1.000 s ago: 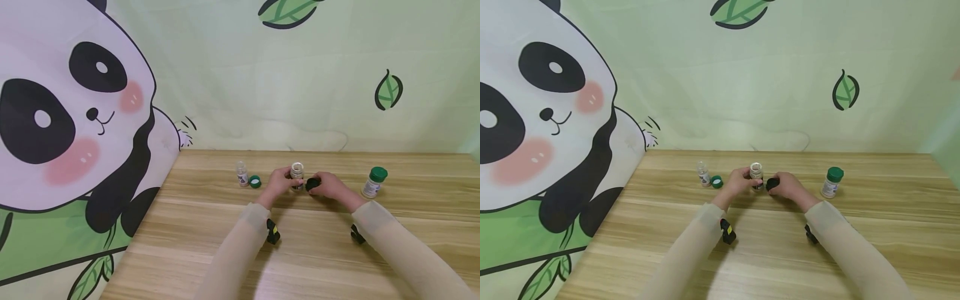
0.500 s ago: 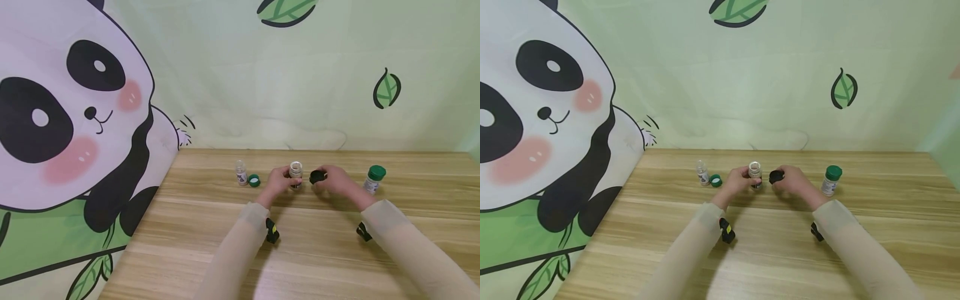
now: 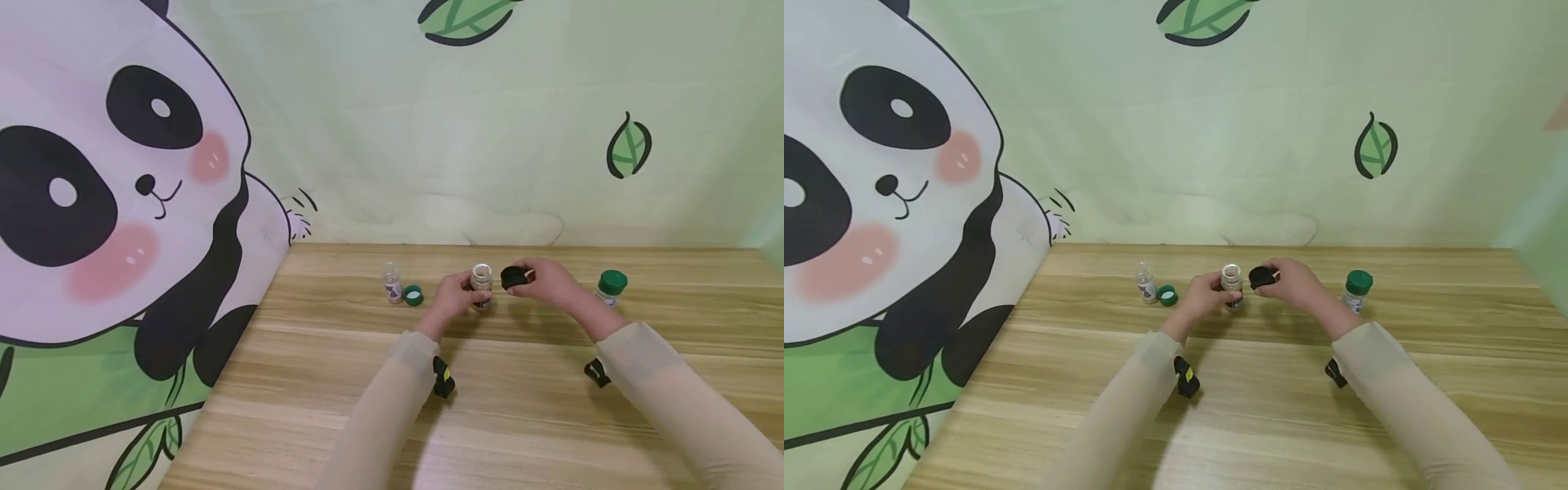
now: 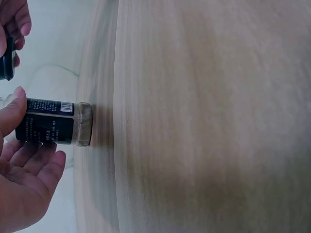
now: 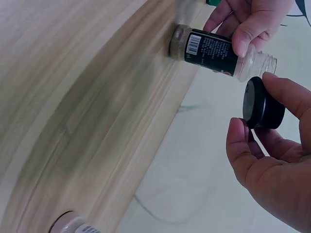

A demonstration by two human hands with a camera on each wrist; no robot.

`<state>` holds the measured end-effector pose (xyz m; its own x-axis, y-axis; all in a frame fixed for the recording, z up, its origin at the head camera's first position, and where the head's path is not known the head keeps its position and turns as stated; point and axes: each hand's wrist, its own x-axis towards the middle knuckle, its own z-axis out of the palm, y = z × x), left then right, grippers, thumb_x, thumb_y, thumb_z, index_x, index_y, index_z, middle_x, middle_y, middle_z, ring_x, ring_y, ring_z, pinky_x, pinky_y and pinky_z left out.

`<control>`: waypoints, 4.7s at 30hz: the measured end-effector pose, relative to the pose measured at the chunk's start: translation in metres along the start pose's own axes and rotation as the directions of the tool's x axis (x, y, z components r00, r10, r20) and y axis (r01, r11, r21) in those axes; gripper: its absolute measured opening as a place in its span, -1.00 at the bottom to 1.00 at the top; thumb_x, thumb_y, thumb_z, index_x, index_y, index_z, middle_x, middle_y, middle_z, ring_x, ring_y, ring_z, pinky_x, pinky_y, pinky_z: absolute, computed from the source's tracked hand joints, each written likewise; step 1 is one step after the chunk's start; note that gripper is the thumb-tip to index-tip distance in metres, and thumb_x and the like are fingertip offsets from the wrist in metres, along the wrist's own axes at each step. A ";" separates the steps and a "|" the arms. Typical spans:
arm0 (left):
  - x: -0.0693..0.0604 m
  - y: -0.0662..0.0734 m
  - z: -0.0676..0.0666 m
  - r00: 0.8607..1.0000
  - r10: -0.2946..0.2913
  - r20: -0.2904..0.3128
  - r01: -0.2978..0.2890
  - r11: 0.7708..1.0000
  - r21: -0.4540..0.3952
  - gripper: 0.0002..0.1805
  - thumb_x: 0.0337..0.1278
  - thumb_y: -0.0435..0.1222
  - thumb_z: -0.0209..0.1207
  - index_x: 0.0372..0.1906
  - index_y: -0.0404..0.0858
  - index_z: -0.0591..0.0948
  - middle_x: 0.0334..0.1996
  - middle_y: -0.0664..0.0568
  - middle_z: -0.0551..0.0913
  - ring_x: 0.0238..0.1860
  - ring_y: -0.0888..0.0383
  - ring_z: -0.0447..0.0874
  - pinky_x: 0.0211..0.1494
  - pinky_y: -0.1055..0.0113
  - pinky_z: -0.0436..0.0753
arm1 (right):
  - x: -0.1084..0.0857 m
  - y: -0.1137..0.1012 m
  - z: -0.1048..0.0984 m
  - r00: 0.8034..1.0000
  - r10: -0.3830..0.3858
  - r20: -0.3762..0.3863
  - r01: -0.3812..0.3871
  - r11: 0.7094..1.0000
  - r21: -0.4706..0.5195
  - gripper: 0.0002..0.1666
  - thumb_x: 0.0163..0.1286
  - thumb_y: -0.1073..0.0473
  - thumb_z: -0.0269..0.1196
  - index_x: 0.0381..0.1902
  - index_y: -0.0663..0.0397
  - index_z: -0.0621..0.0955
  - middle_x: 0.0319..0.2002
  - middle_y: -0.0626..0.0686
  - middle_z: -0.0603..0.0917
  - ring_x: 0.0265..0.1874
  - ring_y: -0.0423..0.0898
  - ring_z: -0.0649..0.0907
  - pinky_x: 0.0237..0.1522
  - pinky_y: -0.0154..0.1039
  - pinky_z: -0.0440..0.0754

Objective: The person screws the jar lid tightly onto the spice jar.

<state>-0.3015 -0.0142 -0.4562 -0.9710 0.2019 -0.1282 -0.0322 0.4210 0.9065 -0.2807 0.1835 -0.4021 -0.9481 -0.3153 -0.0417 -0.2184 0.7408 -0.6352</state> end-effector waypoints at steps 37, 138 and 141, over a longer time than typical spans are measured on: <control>0.000 -0.002 0.002 1.000 -0.004 -0.010 0.004 1.000 0.002 -0.49 0.25 -0.27 0.37 0.30 -0.17 0.62 0.27 -0.08 0.68 0.31 0.02 0.63 0.23 0.18 0.64 | 0.005 -0.016 0.006 0.999 -0.029 -0.026 0.030 0.999 0.027 -0.35 0.40 0.11 0.32 0.27 0.48 0.49 0.15 0.48 0.63 0.15 0.38 0.61 0.16 0.23 0.57; -0.003 -0.011 0.002 0.999 0.040 -0.013 -0.041 0.999 -0.033 -0.62 0.28 -0.32 0.34 0.18 -0.22 0.70 0.15 -0.11 0.76 0.21 0.04 0.69 0.21 0.26 0.61 | 0.027 -0.014 0.041 0.999 -0.014 -0.040 0.023 0.971 0.238 -0.38 0.41 0.13 0.34 0.26 0.46 0.49 0.18 0.46 0.59 0.15 0.33 0.59 0.10 0.10 0.62; -0.003 -0.011 0.001 0.999 0.040 -0.016 -0.041 0.999 -0.033 -0.64 0.28 -0.32 0.34 0.16 -0.23 0.71 0.12 -0.11 0.77 0.11 0.11 0.69 0.12 0.35 0.59 | 0.026 -0.014 0.041 0.999 -0.013 -0.045 0.024 0.968 0.251 -0.36 0.41 0.12 0.35 0.27 0.46 0.48 0.18 0.46 0.59 0.14 0.33 0.60 0.07 0.06 0.64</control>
<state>-0.2984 -0.0182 -0.4665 -0.9750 0.2050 -0.0853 -0.0002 0.3834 0.9236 -0.2933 0.1409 -0.4261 -0.9545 -0.2981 0.0018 -0.1765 0.5605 -0.8091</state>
